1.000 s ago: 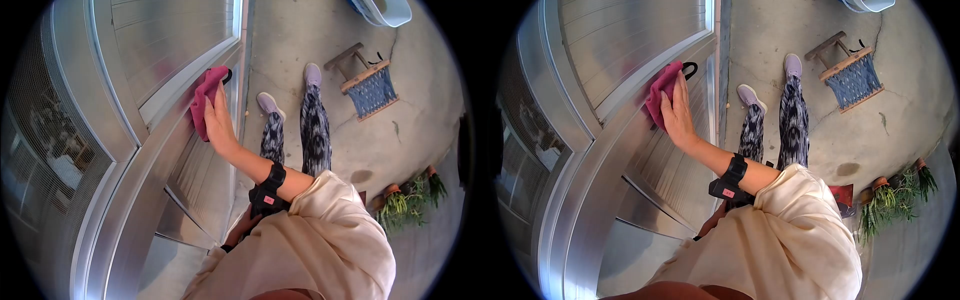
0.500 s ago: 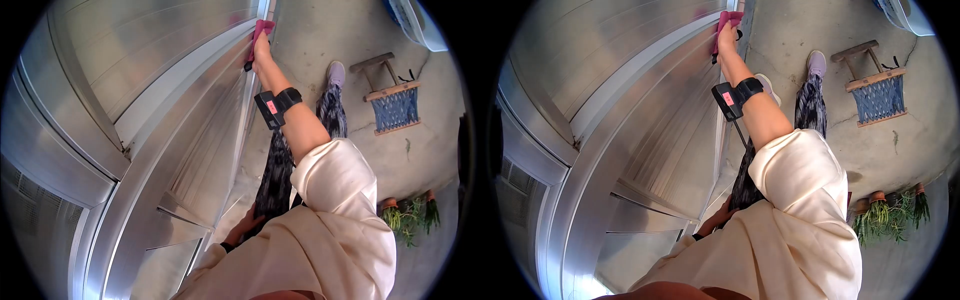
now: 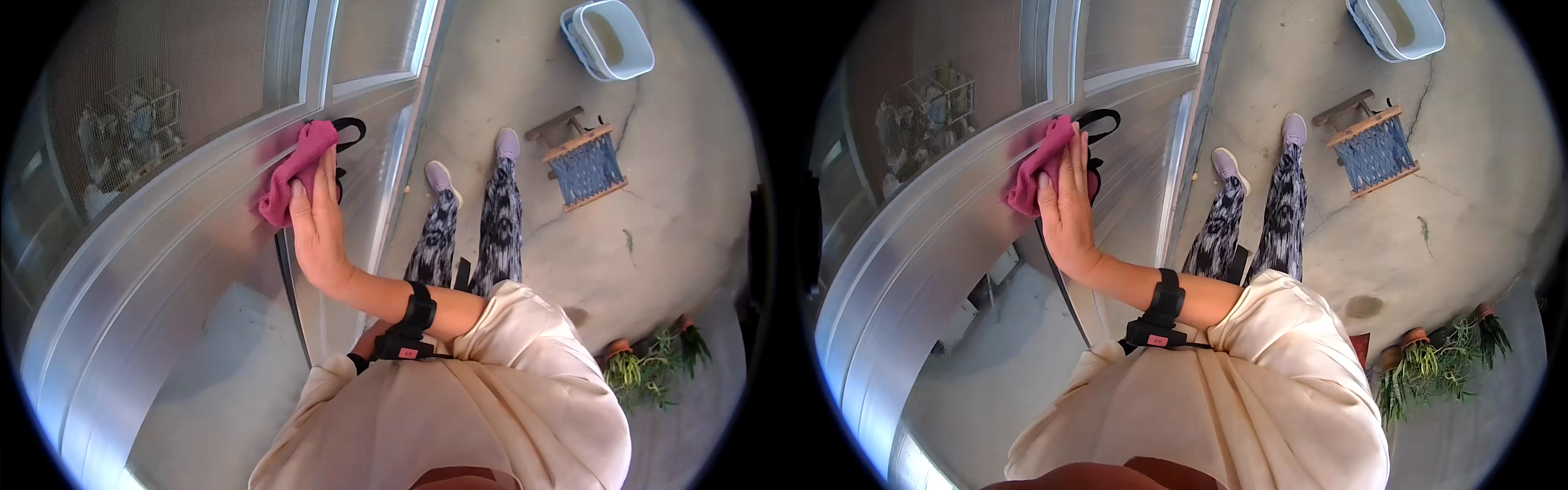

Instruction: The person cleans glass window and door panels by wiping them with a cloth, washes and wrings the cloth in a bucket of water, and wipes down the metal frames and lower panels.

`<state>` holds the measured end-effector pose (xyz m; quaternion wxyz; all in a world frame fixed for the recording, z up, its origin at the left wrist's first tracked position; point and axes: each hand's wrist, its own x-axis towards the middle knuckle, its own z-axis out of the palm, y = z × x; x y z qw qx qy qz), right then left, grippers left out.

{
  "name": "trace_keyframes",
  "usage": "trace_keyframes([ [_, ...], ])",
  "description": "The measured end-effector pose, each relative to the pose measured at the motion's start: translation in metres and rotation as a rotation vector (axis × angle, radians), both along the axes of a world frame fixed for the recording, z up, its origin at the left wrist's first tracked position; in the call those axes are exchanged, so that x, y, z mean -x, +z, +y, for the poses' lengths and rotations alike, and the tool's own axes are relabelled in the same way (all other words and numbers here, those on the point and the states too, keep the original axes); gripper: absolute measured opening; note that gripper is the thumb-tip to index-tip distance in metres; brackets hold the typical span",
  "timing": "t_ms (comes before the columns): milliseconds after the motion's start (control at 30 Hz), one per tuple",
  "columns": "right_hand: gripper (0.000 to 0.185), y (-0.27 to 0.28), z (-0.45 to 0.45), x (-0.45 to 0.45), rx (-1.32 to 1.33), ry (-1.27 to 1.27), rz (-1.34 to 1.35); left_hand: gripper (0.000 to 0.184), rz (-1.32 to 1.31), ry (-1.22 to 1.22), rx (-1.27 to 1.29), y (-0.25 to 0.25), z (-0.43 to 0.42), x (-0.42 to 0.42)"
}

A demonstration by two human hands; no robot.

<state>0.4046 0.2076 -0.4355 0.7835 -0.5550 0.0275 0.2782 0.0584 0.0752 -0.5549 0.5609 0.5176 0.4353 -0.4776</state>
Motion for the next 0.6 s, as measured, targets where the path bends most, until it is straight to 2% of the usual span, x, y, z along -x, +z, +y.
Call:
trace_keyframes([
  [33,0.057,0.012,-0.009,-0.002,-0.002,0.005,-0.023,0.061,-0.035,0.007,-0.013,0.001,0.003,-0.01],
  [133,0.046,0.039,-0.049,-0.021,-0.562,0.167,0.54,0.055,-0.134,-0.01,-0.066,0.007,0.018,-0.042],
  [167,0.046,0.041,-0.063,-0.03,-0.552,0.165,0.508,0.054,-0.173,-0.057,-0.091,0.006,0.026,-0.058],
  [233,0.043,0.044,-0.089,-0.052,-0.748,0.212,0.728,0.069,-0.261,-0.273,-0.204,0.011,0.046,-0.109],
  [300,0.042,0.025,-0.108,-0.067,-0.665,0.237,0.644,0.064,-0.211,-0.4,-0.281,0.039,0.058,-0.187],
  [367,0.042,0.013,-0.126,-0.087,-0.436,0.19,0.617,0.06,-0.516,0.079,-0.25,0.053,0.054,-0.246],
  [433,0.043,0.015,-0.153,-0.113,-0.32,0.198,0.589,0.06,-0.42,0.721,-0.132,0.077,0.042,-0.31],
  [500,0.043,-0.002,-0.17,-0.123,-0.221,0.196,0.548,0.065,-0.523,1.055,0.157,0.088,0.045,-0.346],
  [533,0.039,-0.008,-0.173,-0.127,-0.103,0.155,0.473,0.065,-0.523,1.053,0.165,0.098,0.044,-0.367],
  [567,0.039,-0.014,-0.178,-0.129,-0.097,0.154,0.471,0.065,-0.542,1.13,0.338,0.111,0.042,-0.386],
  [600,0.037,-0.011,-0.183,-0.139,0.105,0.178,0.216,0.066,-0.559,1.204,0.509,0.118,0.042,-0.4],
])
